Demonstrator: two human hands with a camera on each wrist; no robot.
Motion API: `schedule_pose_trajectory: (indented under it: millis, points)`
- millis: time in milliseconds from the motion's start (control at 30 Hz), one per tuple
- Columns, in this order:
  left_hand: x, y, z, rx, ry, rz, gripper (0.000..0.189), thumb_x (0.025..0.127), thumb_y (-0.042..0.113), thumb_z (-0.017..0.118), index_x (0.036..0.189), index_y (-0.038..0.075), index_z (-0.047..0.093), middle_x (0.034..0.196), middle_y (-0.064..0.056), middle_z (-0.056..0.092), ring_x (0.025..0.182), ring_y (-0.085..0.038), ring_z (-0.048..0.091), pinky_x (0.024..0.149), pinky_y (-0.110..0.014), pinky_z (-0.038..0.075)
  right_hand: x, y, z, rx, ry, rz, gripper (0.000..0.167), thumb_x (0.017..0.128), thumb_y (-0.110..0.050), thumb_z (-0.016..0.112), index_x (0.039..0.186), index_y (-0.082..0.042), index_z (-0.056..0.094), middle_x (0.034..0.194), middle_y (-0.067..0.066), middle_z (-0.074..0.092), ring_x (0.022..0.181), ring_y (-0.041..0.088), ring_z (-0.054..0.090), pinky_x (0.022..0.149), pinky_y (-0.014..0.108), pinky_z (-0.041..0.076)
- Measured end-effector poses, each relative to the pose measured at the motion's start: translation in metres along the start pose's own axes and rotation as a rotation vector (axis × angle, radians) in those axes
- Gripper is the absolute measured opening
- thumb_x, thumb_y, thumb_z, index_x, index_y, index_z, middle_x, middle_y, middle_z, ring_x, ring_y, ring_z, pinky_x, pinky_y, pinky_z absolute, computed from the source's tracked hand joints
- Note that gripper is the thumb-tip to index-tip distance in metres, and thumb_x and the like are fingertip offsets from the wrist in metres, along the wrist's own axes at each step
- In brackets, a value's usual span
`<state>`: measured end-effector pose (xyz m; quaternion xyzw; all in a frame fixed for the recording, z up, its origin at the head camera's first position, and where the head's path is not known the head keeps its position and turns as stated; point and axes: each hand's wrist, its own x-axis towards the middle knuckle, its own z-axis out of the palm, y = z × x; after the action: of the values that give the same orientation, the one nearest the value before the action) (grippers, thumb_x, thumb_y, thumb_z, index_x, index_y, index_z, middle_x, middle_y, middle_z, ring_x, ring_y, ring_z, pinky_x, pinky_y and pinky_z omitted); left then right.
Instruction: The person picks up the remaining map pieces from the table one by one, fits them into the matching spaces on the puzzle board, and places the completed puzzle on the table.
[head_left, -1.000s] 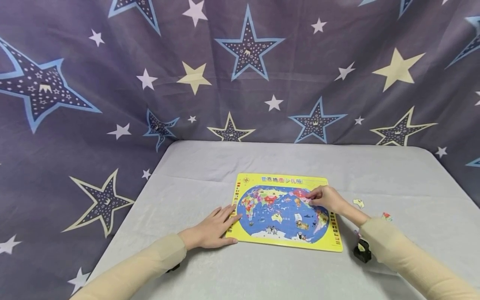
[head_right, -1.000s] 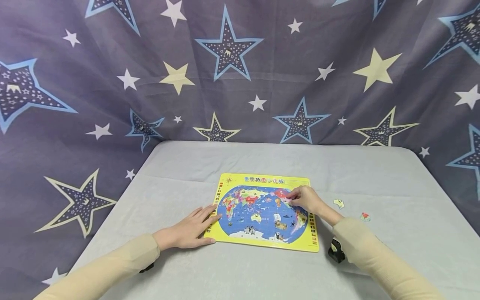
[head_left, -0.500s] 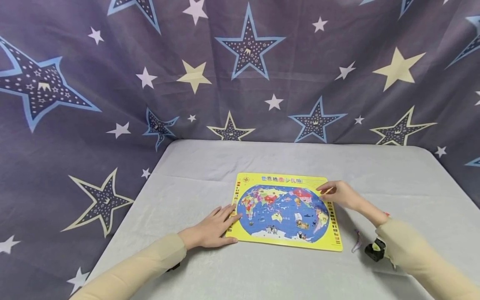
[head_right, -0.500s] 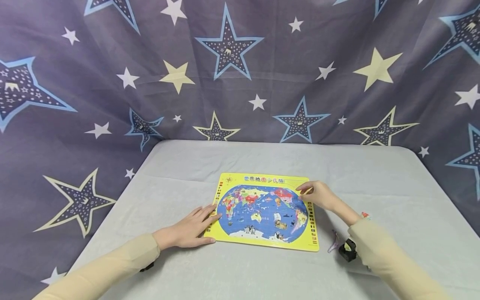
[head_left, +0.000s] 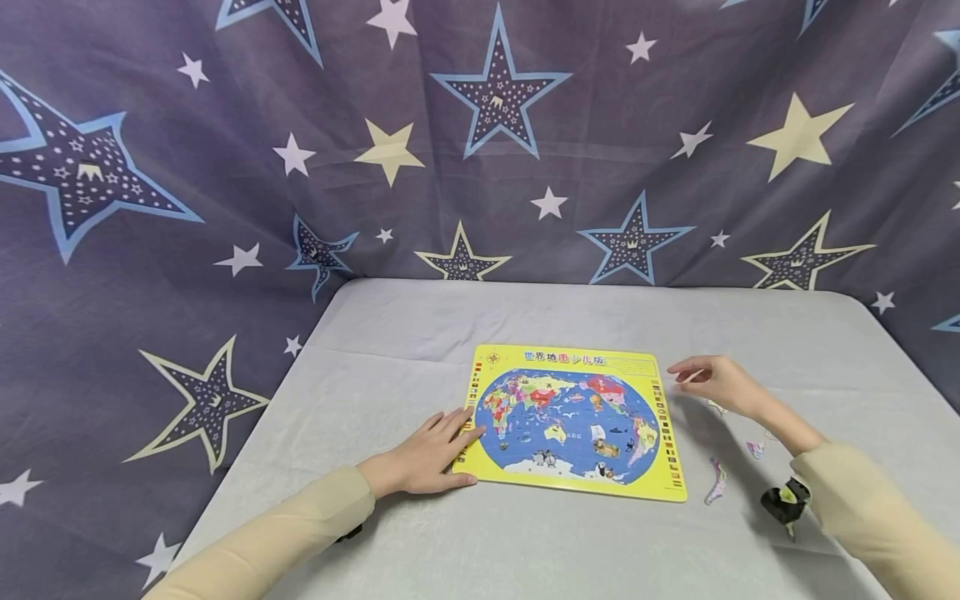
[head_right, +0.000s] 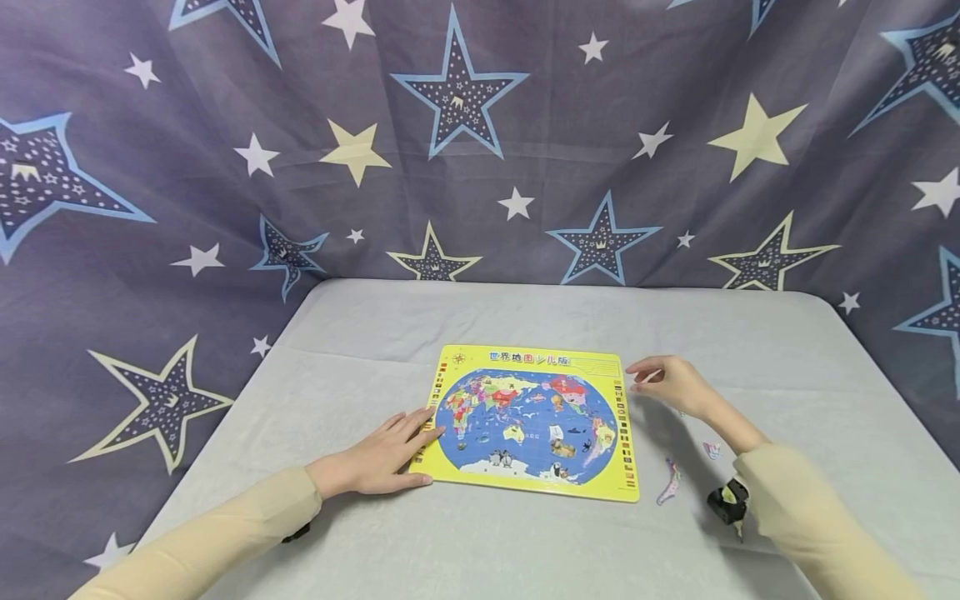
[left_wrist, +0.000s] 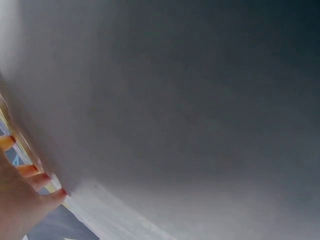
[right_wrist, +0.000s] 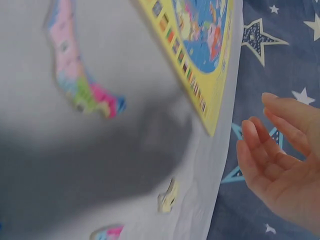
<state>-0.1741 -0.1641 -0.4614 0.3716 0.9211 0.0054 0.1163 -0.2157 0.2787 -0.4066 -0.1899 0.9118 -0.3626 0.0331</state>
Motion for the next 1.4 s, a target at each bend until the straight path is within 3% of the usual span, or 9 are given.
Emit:
schedule_pose_trajectory:
  millis: [367,600,967,1267,1400]
  points:
    - [-0.001,0.0,-0.002,-0.003,-0.006,-0.009,0.077,0.084,0.066,0.027,0.143,0.018,0.02,0.148,-0.011,0.007,0.134,-0.025,0.01,0.107,-0.043,0.011,-0.017,0.022,-0.012,0.063,-0.045,0.11,0.035,0.082,-0.004,0.06,0.11,0.016,0.053,0.092,0.024,0.06,0.072,0.021,0.061,0.057,0.031,0.051]
    - [-0.001,-0.001,-0.004,-0.001,-0.001,-0.007,0.076,0.084,0.065,0.029,0.142,0.017,0.02,0.147,-0.012,0.008,0.134,-0.025,0.01,0.106,-0.043,0.012,-0.025,0.033,-0.016,0.019,-0.048,0.128,0.036,0.081,-0.006,0.061,0.109,0.015,0.054,0.096,0.027,0.058,0.072,0.014,0.061,0.061,0.028,0.051]
    - [-0.001,-0.001,-0.004,-0.001,-0.001,0.0,0.076,0.084,0.065,0.028,0.142,0.018,0.02,0.147,-0.012,0.007,0.134,-0.025,0.01,0.107,-0.043,0.012,-0.03,0.043,-0.019,-0.045,-0.065,0.159,0.04,0.078,-0.011,0.066,0.11,0.011,0.056,0.104,0.031,0.055,0.085,0.034,0.059,0.063,0.03,0.051]
    - [-0.001,0.0,-0.004,-0.002,0.006,0.005,0.075,0.085,0.065,0.028,0.142,0.017,0.021,0.147,-0.012,0.008,0.134,-0.025,0.01,0.106,-0.044,0.012,-0.029,0.048,-0.015,-0.075,-0.068,0.169,0.04,0.074,-0.01,0.069,0.106,0.011,0.057,0.098,0.027,0.059,0.081,0.031,0.059,0.06,0.027,0.048]
    - [-0.002,0.001,-0.005,-0.003,-0.001,0.009,0.076,0.085,0.065,0.028,0.142,0.017,0.021,0.147,-0.013,0.008,0.134,-0.026,0.011,0.106,-0.044,0.012,-0.029,0.053,-0.013,-0.079,-0.07,0.171,0.039,0.073,-0.009,0.07,0.104,0.013,0.058,0.091,0.022,0.062,0.077,0.023,0.058,0.059,0.025,0.047]
